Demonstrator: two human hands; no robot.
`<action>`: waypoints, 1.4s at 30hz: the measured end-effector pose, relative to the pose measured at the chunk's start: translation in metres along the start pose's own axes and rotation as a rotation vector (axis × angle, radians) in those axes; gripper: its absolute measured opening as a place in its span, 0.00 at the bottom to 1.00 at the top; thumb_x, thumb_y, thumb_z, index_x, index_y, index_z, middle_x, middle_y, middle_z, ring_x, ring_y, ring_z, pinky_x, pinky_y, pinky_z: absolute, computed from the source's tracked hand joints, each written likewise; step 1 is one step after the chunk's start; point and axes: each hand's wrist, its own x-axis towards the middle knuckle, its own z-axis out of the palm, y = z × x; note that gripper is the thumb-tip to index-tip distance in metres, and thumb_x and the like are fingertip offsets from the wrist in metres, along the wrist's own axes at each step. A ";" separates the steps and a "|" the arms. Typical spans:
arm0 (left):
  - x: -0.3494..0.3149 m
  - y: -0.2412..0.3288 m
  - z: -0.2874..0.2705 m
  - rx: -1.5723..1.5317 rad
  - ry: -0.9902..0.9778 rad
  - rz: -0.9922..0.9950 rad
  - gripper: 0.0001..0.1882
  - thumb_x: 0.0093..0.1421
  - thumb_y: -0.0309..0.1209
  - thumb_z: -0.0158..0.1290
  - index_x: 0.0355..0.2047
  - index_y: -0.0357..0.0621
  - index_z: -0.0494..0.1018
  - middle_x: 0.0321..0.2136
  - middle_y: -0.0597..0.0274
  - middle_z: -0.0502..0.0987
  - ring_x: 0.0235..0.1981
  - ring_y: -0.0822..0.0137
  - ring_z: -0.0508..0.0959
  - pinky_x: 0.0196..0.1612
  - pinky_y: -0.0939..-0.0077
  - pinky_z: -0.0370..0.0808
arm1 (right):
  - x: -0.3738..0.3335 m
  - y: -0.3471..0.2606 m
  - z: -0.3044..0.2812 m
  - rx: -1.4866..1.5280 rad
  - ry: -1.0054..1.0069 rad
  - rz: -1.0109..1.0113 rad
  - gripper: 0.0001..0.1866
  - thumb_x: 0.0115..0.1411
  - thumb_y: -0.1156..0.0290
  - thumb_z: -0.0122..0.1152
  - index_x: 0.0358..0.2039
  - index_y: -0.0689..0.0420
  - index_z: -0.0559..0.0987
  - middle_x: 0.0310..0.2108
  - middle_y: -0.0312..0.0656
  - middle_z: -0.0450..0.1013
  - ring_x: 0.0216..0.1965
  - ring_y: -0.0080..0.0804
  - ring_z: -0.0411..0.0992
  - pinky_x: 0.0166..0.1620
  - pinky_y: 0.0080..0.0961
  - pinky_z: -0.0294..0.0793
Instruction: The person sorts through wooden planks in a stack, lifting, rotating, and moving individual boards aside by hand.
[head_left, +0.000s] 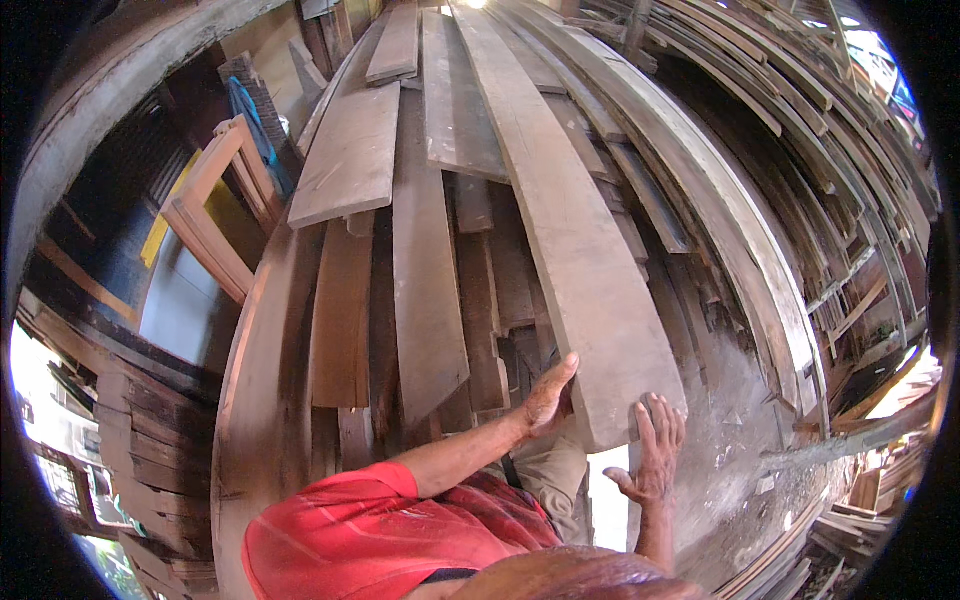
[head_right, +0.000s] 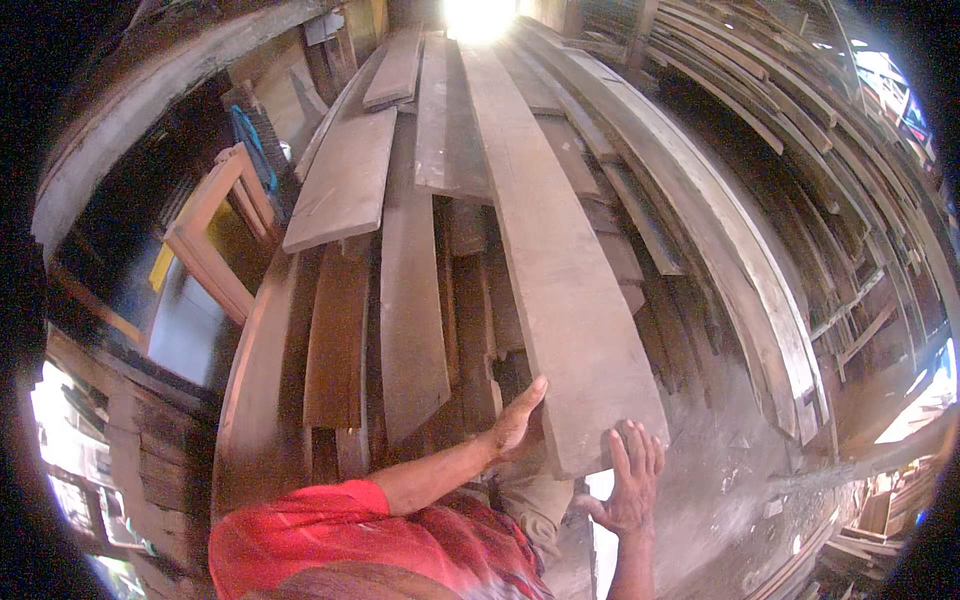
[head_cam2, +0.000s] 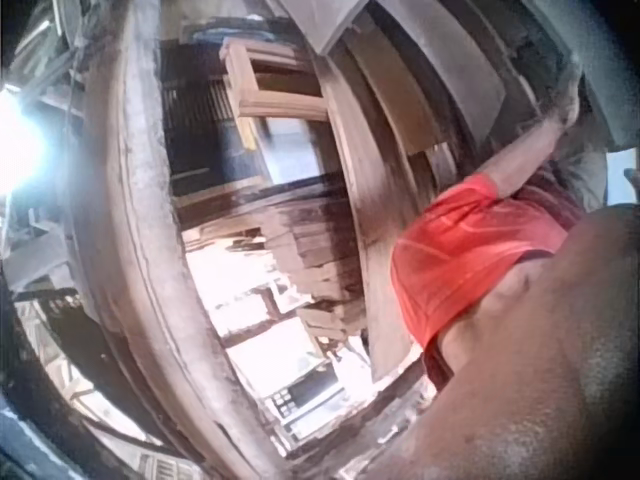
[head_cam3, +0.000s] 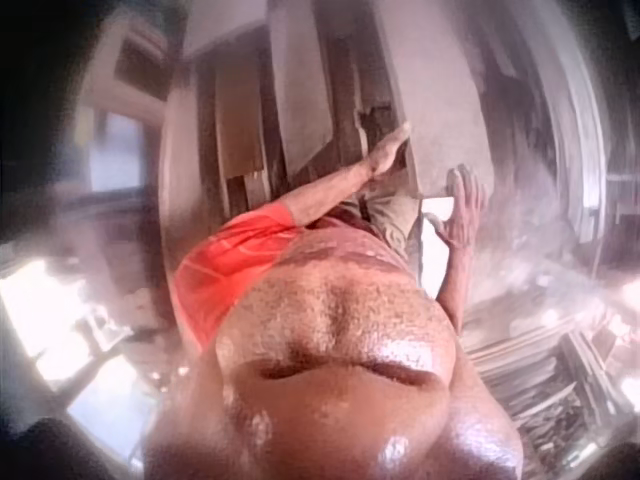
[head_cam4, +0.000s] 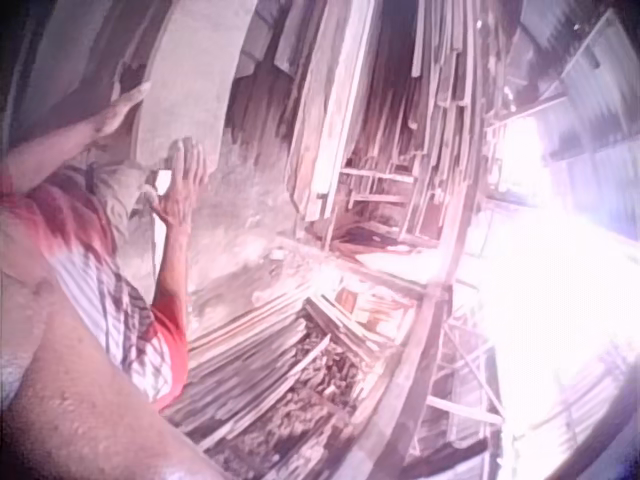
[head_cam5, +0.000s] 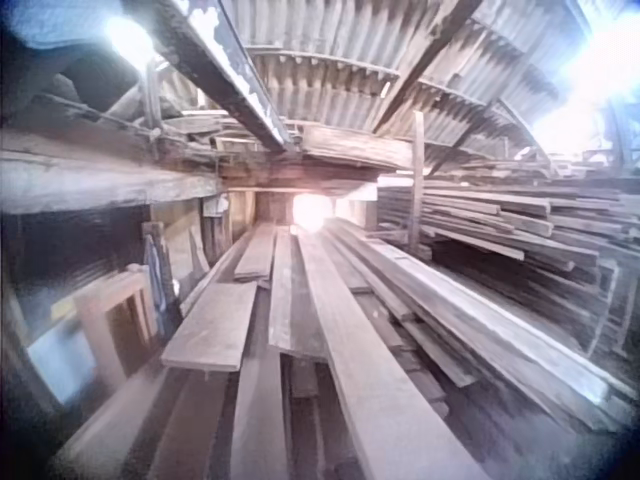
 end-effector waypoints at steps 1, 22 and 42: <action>0.003 0.003 -0.004 0.246 0.000 0.089 0.40 0.68 0.61 0.42 0.64 0.37 0.61 0.60 0.57 0.69 0.60 0.65 0.67 0.66 0.66 0.59 | 0.001 -0.003 -0.009 -0.037 0.024 -0.058 0.49 0.54 0.28 0.53 0.62 0.57 0.68 0.65 0.54 0.60 0.68 0.53 0.56 0.68 0.55 0.49; 0.017 0.037 -0.031 1.691 -0.317 1.073 0.56 0.41 0.61 0.68 0.68 0.60 0.56 0.71 0.48 0.46 0.70 0.40 0.48 0.68 0.35 0.44 | 0.026 0.064 0.012 -0.201 0.214 -0.348 0.26 0.64 0.51 0.57 0.44 0.65 0.71 0.53 0.59 0.71 0.56 0.57 0.71 0.61 0.60 0.65; 0.077 0.126 0.107 1.638 -0.631 1.565 0.30 0.32 0.60 0.58 0.29 0.53 0.74 0.30 0.62 0.73 0.41 0.59 0.77 0.63 0.46 0.64 | 0.024 0.042 0.057 0.377 0.834 0.170 0.25 0.68 0.59 0.53 0.55 0.66 0.65 0.55 0.53 0.69 0.54 0.44 0.72 0.55 0.44 0.73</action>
